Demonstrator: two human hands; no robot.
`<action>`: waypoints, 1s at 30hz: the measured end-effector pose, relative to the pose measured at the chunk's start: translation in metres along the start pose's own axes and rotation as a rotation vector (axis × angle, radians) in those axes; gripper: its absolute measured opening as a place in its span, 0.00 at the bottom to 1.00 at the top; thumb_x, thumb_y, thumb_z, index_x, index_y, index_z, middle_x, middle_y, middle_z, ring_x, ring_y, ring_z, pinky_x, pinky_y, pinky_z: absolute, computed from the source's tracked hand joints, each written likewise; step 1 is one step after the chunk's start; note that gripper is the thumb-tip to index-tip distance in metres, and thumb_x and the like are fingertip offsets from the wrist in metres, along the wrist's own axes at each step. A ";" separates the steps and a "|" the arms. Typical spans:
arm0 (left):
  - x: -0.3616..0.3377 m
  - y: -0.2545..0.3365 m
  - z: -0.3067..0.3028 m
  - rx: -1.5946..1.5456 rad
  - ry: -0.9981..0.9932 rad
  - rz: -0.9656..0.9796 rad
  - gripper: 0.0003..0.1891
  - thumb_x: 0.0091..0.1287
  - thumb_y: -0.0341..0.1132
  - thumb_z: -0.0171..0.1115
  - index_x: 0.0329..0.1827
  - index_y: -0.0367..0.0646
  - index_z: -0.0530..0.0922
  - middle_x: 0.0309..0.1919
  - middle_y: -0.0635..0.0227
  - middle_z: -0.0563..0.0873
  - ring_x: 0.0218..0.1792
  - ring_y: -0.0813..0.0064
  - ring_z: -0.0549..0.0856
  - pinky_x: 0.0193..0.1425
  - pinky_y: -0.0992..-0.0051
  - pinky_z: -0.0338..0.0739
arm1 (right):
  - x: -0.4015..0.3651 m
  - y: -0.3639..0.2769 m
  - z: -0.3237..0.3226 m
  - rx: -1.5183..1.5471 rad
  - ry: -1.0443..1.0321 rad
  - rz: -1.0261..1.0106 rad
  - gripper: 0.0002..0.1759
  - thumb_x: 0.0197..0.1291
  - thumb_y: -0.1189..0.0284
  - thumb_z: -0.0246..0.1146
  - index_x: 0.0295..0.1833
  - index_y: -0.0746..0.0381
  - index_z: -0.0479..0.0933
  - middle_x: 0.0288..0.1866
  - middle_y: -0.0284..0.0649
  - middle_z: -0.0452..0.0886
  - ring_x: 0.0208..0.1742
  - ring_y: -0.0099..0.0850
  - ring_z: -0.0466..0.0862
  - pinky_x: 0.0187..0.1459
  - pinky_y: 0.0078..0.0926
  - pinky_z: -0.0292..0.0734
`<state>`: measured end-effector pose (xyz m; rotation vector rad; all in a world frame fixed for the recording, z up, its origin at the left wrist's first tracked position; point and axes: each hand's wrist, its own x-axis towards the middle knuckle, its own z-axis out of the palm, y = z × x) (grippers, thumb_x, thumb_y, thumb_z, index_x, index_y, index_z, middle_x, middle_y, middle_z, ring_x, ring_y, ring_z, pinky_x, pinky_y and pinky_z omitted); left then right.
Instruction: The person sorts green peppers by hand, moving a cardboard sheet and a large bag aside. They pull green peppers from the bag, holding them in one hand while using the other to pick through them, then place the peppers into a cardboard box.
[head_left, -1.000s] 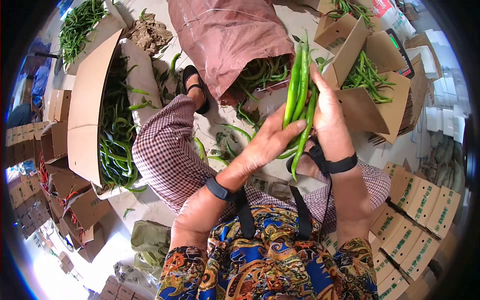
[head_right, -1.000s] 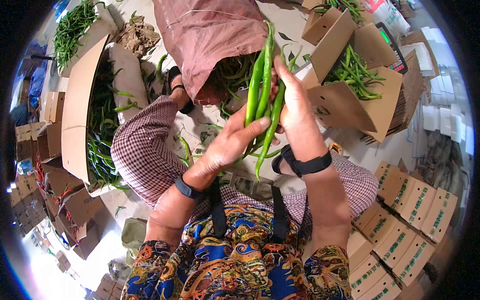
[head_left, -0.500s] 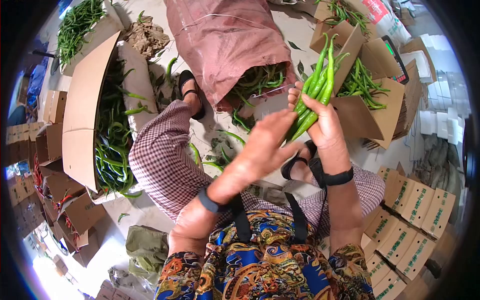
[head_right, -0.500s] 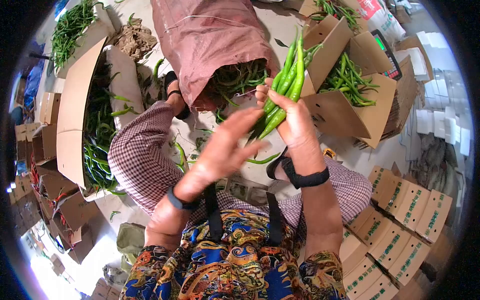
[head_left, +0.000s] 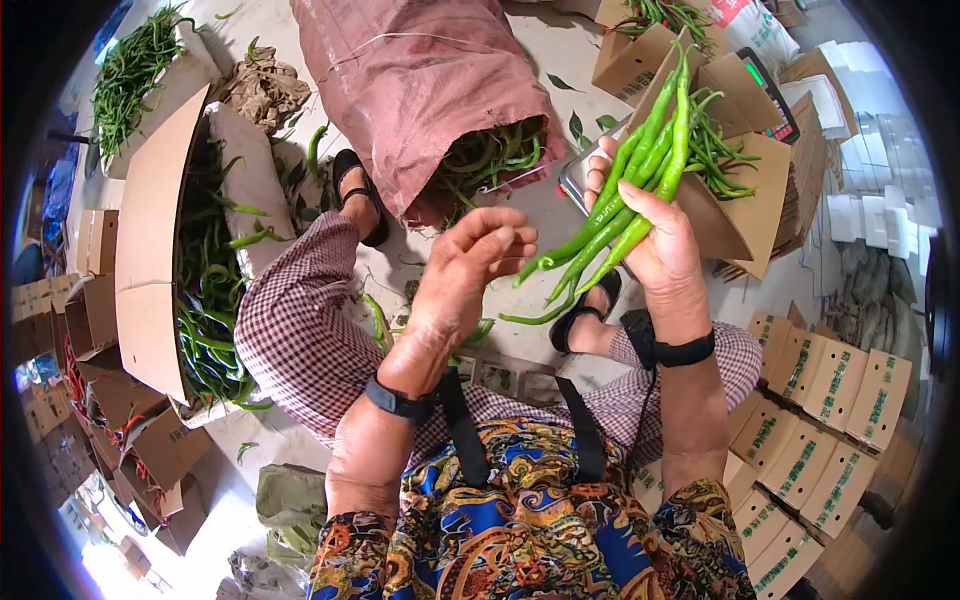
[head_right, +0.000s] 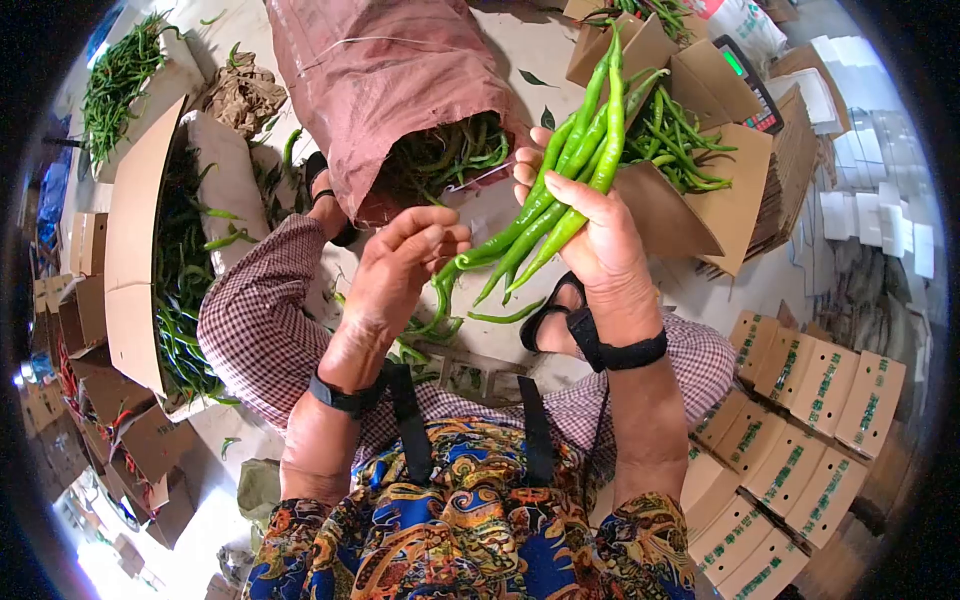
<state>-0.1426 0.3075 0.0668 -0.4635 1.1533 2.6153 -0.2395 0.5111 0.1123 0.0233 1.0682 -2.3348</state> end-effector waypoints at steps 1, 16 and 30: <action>0.001 -0.005 0.001 0.002 -0.003 -0.001 0.13 0.71 0.33 0.56 0.54 0.38 0.76 0.43 0.64 0.85 0.46 0.74 0.83 0.53 0.73 0.78 | -0.001 0.000 -0.001 -0.015 0.001 -0.024 0.29 0.61 0.81 0.57 0.69 0.68 0.62 0.59 0.46 0.75 0.59 0.35 0.77 0.62 0.36 0.73; -0.002 -0.013 0.003 -0.093 0.110 -0.054 0.08 0.72 0.34 0.55 0.47 0.40 0.77 0.37 0.68 0.81 0.38 0.79 0.80 0.44 0.78 0.77 | -0.006 -0.003 -0.002 0.158 0.075 -0.085 0.24 0.65 0.78 0.56 0.66 0.65 0.63 0.52 0.44 0.76 0.52 0.35 0.79 0.59 0.36 0.74; -0.025 0.002 0.074 1.173 0.058 1.020 0.17 0.49 0.27 0.70 0.43 0.38 0.78 0.36 0.60 0.78 0.37 0.58 0.79 0.39 0.63 0.76 | -0.036 -0.006 0.016 -0.010 0.391 -0.372 0.22 0.64 0.79 0.59 0.63 0.66 0.66 0.45 0.39 0.76 0.47 0.30 0.78 0.56 0.33 0.74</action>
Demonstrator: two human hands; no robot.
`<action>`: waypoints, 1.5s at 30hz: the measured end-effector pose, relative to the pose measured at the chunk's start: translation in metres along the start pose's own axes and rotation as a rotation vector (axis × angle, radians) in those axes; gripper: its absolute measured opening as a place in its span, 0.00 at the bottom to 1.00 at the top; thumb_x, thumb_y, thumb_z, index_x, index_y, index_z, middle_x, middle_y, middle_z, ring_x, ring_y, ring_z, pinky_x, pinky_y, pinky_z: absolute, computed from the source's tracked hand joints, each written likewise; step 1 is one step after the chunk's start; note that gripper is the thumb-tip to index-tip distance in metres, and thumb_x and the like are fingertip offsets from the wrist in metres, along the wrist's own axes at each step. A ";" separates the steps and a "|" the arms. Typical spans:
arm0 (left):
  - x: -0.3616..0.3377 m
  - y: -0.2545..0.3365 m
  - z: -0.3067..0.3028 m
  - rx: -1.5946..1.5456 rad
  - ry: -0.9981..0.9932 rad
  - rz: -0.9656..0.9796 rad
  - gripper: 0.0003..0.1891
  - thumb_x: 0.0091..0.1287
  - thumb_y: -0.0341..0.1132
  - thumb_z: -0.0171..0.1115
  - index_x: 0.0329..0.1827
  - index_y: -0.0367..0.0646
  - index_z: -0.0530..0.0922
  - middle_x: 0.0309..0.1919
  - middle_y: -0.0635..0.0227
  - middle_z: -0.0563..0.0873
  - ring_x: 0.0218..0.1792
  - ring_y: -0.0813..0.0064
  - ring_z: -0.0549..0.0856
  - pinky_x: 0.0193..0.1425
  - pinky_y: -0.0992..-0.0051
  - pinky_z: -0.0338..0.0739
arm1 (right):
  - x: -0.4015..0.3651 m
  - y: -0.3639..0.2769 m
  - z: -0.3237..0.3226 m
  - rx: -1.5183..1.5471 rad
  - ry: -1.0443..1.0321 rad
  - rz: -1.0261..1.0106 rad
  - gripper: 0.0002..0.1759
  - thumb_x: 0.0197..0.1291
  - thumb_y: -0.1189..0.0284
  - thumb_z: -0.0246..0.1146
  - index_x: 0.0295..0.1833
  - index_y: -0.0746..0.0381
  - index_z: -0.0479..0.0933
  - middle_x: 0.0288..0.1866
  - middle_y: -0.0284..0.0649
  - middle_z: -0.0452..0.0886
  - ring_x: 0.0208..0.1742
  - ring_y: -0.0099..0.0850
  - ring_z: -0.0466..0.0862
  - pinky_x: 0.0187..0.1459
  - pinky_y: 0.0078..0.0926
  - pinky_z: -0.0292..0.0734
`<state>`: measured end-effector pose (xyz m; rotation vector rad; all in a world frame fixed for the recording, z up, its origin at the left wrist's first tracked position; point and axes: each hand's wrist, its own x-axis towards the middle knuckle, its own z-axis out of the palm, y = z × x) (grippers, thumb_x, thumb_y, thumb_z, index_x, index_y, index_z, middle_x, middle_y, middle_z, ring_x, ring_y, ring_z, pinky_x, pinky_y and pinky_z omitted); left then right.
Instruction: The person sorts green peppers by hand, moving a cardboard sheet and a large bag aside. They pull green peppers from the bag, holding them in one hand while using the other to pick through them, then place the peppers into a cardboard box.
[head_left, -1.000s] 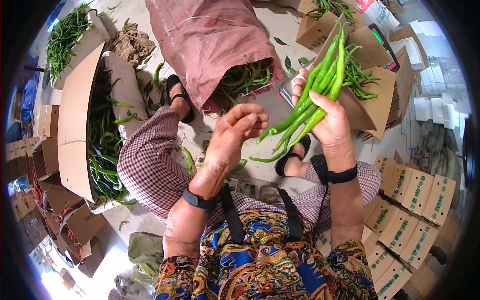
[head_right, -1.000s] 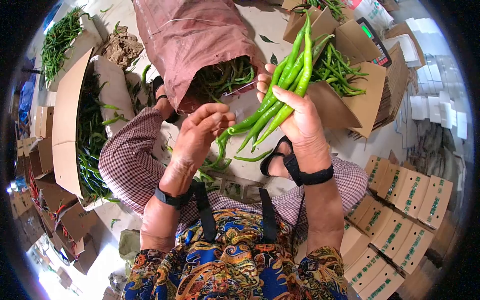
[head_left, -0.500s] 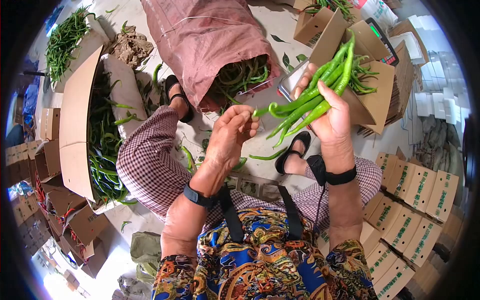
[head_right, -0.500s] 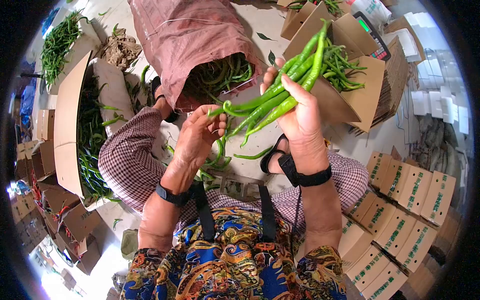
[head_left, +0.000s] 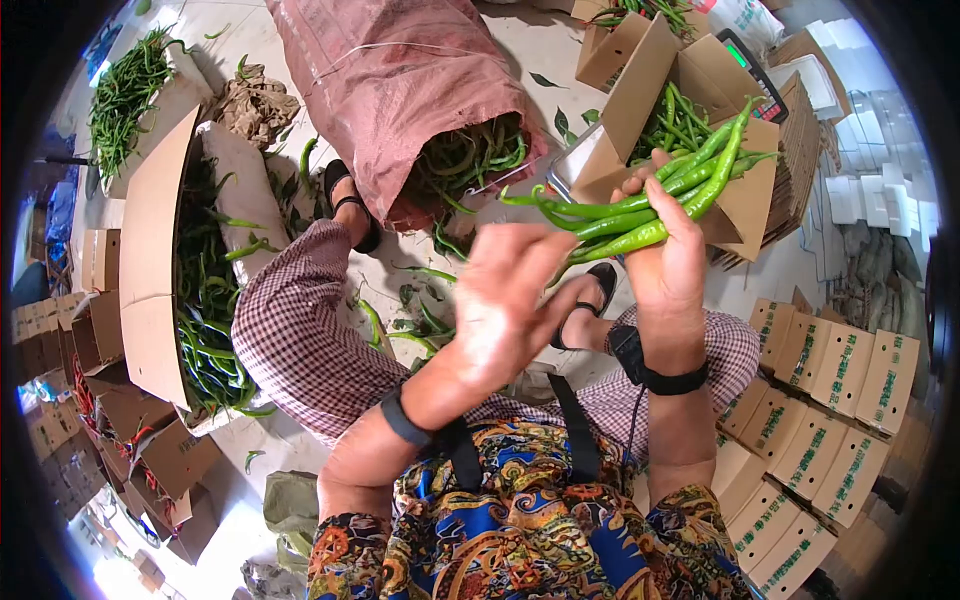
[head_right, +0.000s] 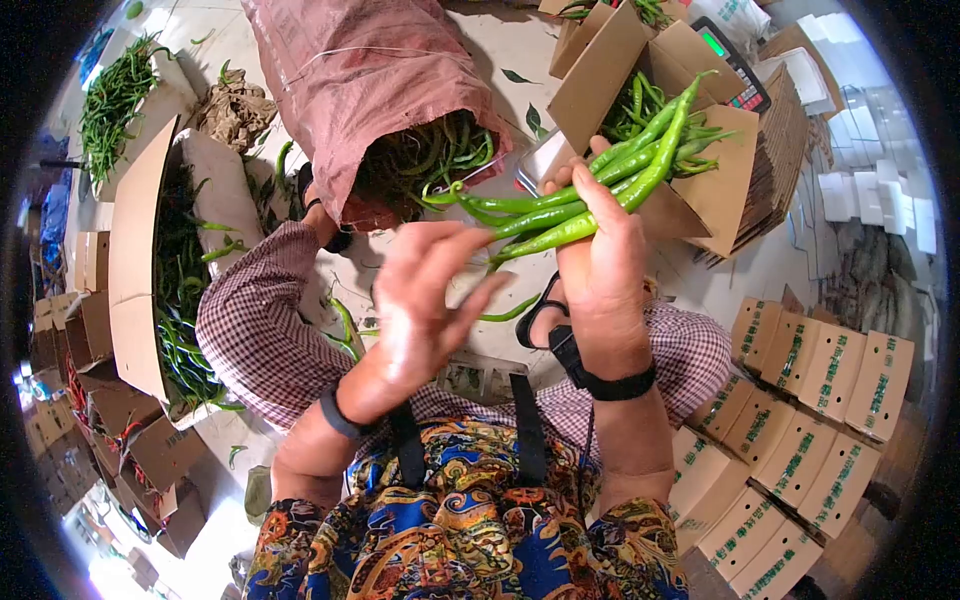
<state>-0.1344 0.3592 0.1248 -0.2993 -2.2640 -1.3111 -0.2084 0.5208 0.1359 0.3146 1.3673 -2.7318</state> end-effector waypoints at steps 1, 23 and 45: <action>0.003 0.001 0.007 0.023 -0.043 0.059 0.17 0.48 0.28 0.70 0.42 0.39 0.78 0.33 0.61 0.77 0.35 0.59 0.78 0.37 0.63 0.75 | -0.002 0.004 0.002 -0.025 0.036 0.009 0.21 0.64 0.78 0.59 0.63 0.65 0.67 0.42 0.37 0.76 0.46 0.28 0.77 0.55 0.33 0.74; -0.097 -0.009 -0.228 -0.409 0.652 -0.680 0.06 0.69 0.32 0.60 0.44 0.39 0.78 0.29 0.72 0.80 0.27 0.84 0.74 0.32 0.81 0.69 | -0.025 0.025 -0.015 0.161 -0.297 0.584 0.26 0.63 0.77 0.57 0.67 0.66 0.61 0.39 0.36 0.70 0.29 0.18 0.65 0.29 0.16 0.66; -0.257 -0.189 -0.409 -0.756 1.210 -0.834 0.10 0.61 0.34 0.66 0.44 0.42 0.80 0.39 0.70 0.87 0.43 0.73 0.85 0.41 0.79 0.74 | -0.028 0.047 -0.008 0.048 -0.219 0.599 0.22 0.62 0.77 0.59 0.62 0.63 0.68 0.38 0.34 0.72 0.31 0.18 0.69 0.32 0.18 0.70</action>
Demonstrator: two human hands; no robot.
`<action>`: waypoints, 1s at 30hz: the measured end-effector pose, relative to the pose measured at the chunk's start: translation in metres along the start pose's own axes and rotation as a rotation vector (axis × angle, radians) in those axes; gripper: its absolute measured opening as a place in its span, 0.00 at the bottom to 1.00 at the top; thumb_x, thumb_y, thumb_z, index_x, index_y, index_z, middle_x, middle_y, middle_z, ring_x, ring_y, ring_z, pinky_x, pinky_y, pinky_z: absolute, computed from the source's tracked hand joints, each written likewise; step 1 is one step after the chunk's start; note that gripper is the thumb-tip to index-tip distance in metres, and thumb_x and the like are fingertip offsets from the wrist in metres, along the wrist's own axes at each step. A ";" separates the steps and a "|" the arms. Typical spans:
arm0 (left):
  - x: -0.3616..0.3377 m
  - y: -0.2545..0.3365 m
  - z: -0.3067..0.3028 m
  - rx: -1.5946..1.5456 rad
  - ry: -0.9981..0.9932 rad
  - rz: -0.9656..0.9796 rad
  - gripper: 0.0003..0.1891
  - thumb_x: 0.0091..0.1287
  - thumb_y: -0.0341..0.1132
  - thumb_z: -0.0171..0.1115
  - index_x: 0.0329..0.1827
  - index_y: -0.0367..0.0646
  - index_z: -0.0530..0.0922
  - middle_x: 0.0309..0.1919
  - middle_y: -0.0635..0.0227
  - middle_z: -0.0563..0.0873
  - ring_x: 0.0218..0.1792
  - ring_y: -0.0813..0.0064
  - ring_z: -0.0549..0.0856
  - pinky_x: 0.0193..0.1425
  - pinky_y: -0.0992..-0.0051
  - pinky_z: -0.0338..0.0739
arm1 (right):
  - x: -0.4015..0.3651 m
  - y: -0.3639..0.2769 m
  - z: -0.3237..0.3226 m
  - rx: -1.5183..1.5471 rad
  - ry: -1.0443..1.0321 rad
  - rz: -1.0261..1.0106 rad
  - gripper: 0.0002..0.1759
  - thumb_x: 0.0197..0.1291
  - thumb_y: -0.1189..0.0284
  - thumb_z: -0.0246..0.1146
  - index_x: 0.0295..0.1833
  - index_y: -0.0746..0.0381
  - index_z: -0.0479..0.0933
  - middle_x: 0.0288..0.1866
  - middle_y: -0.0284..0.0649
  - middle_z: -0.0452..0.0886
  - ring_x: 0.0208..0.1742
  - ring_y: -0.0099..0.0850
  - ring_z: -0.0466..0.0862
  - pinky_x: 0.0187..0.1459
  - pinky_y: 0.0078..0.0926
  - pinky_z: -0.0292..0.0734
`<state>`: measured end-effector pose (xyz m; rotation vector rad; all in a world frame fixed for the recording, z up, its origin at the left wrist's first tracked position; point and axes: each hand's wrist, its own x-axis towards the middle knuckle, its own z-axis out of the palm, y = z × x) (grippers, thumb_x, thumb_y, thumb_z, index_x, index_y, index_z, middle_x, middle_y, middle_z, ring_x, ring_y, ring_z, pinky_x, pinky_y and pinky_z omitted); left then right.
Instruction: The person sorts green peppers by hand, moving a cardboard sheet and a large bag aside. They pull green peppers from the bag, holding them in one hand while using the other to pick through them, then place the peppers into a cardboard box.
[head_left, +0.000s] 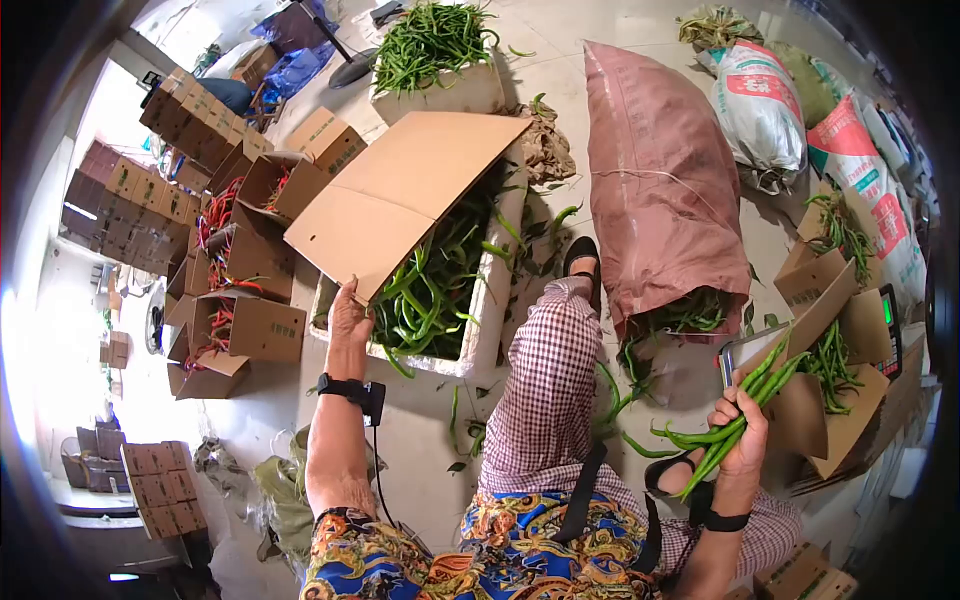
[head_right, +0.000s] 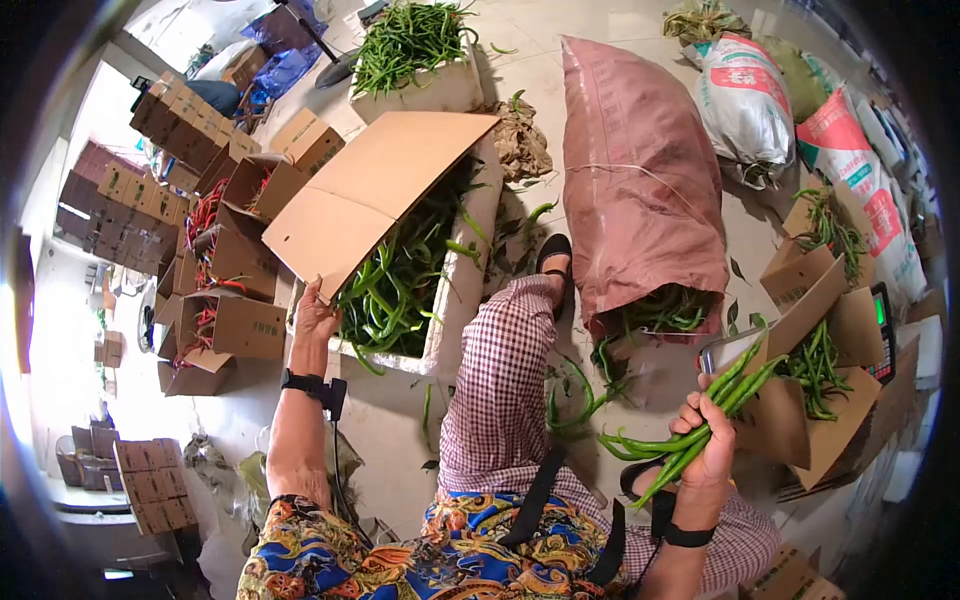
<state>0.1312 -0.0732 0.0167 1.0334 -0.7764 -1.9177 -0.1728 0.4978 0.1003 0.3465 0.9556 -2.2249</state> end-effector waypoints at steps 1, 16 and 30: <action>0.000 0.000 0.014 0.056 0.016 0.146 0.09 0.60 0.33 0.67 0.42 0.42 0.80 0.35 0.70 0.86 0.40 0.75 0.84 0.39 0.81 0.72 | 0.001 0.000 0.001 -0.003 -0.001 0.013 0.22 0.62 0.77 0.59 0.62 0.63 0.68 0.38 0.34 0.72 0.31 0.18 0.69 0.32 0.18 0.70; 0.021 -0.050 0.229 0.427 0.046 0.360 0.08 0.60 0.33 0.69 0.33 0.35 0.83 0.32 0.70 0.85 0.33 0.79 0.79 0.44 0.77 0.72 | 0.008 -0.001 0.017 0.029 0.100 -0.022 0.23 0.60 0.77 0.61 0.61 0.63 0.69 0.36 0.33 0.73 0.29 0.19 0.70 0.32 0.20 0.69; -0.009 -0.073 0.327 1.120 -0.230 1.294 0.10 0.59 0.35 0.66 0.32 0.35 0.80 0.33 0.63 0.85 0.30 0.70 0.80 0.40 0.72 0.75 | 0.038 0.006 0.009 0.107 0.088 0.092 0.21 0.58 0.77 0.62 0.58 0.62 0.71 0.36 0.32 0.72 0.31 0.20 0.72 0.34 0.23 0.71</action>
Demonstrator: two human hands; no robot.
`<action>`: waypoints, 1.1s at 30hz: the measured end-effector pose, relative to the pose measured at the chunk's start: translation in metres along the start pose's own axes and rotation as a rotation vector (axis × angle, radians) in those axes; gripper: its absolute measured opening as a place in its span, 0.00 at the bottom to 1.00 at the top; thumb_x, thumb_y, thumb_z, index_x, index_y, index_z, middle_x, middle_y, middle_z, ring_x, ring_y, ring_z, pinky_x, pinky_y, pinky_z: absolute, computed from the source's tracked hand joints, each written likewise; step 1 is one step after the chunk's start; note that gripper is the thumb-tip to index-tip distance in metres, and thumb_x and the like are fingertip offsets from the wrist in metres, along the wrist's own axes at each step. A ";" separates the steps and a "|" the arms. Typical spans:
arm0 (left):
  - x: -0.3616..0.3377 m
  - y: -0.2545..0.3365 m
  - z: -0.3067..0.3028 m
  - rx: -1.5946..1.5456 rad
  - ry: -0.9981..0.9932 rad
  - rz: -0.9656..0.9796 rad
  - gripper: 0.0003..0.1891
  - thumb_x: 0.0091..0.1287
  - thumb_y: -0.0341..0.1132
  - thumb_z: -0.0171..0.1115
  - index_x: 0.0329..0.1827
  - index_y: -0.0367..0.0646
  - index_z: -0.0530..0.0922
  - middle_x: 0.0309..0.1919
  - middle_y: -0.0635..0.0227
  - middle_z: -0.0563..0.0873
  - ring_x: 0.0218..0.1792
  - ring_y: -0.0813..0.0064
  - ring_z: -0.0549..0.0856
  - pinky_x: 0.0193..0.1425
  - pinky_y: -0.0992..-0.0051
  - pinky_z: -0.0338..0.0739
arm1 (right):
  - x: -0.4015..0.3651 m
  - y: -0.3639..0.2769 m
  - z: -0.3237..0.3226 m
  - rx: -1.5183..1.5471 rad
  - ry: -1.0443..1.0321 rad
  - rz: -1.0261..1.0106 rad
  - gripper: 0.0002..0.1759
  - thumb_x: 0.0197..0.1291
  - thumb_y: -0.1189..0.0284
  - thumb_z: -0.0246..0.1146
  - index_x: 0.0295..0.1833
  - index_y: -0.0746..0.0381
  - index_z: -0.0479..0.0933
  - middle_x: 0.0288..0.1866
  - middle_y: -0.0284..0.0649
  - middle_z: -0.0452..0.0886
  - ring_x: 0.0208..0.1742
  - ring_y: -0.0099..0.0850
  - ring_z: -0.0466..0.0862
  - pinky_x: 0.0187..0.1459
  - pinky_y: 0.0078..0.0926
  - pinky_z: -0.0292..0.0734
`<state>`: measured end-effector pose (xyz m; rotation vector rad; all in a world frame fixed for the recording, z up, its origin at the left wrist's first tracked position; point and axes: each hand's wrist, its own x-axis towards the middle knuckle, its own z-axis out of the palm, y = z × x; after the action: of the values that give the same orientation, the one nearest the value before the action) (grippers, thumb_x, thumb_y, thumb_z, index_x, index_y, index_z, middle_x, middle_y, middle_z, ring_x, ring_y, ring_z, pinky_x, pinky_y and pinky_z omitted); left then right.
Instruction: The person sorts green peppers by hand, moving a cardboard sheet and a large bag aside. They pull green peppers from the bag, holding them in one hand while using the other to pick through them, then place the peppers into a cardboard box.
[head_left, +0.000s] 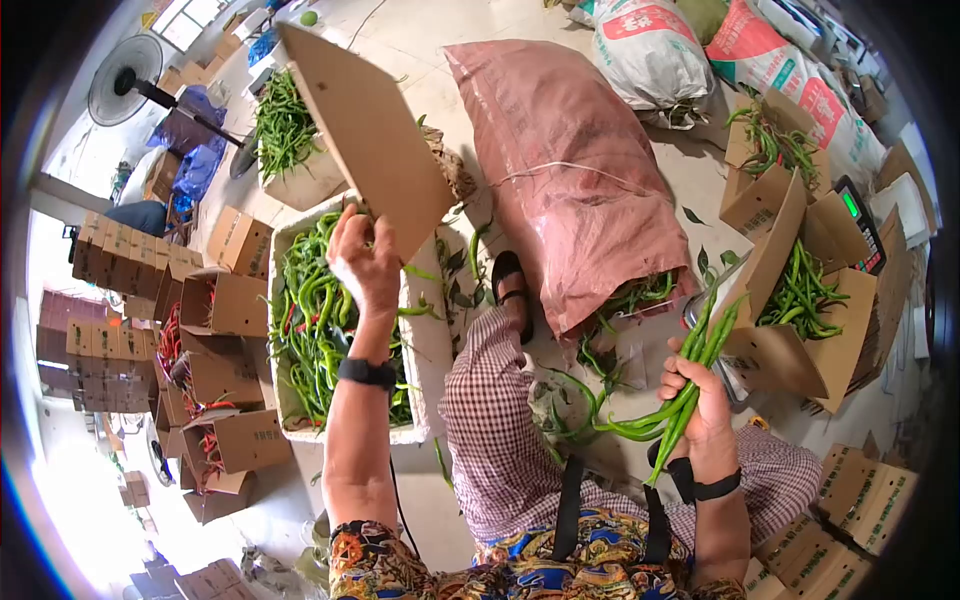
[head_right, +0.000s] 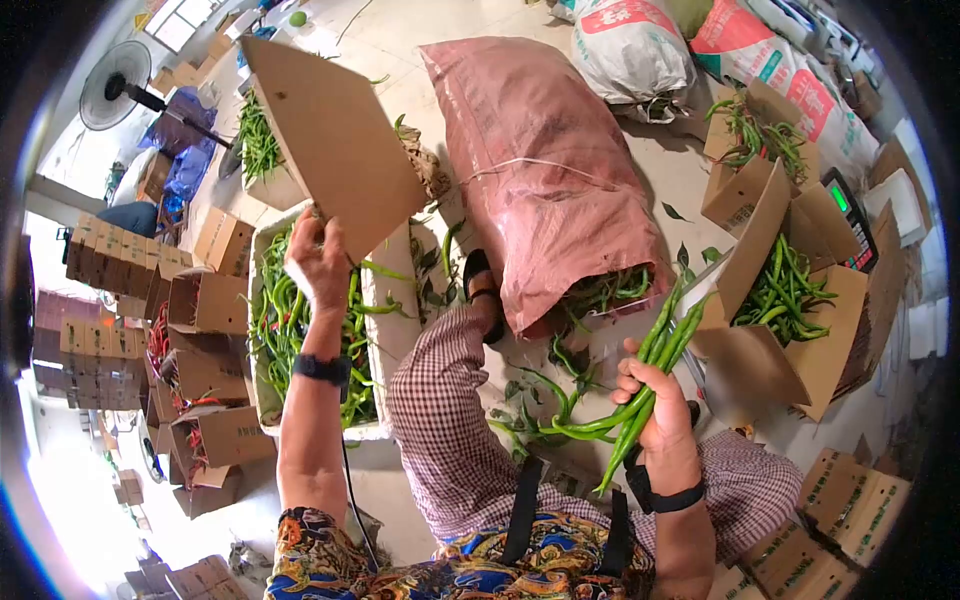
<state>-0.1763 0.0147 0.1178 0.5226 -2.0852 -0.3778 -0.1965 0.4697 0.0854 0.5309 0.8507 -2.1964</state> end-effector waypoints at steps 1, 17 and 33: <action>0.006 0.006 0.011 0.105 -0.136 -0.078 0.12 0.56 0.38 0.67 0.32 0.36 0.80 0.37 0.55 0.87 0.34 0.61 0.85 0.45 0.66 0.77 | 0.001 0.001 0.001 0.004 0.001 -0.009 0.21 0.58 0.77 0.62 0.58 0.62 0.71 0.36 0.32 0.72 0.31 0.20 0.72 0.34 0.23 0.71; -0.019 0.030 0.072 -0.344 -0.956 -0.107 0.16 0.65 0.38 0.61 0.51 0.36 0.81 0.41 0.59 0.88 0.43 0.73 0.86 0.48 0.74 0.77 | -0.002 -0.039 -0.005 0.052 -0.164 -0.236 0.38 0.51 0.75 0.61 0.71 0.67 0.60 0.50 0.42 0.72 0.47 0.30 0.73 0.50 0.31 0.71; -0.164 0.273 -0.045 -1.204 -1.412 -0.826 0.20 0.72 0.37 0.56 0.62 0.33 0.69 0.48 0.60 0.82 0.51 0.76 0.79 0.56 0.76 0.73 | -0.033 -0.038 -0.007 -0.038 -0.425 -0.291 0.37 0.56 0.80 0.62 0.72 0.65 0.57 0.60 0.50 0.76 0.59 0.37 0.79 0.60 0.31 0.75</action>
<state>-0.1182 0.3297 0.1484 0.2965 -2.0623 -2.8769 -0.2019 0.5105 0.1158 -0.0903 0.7698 -2.4223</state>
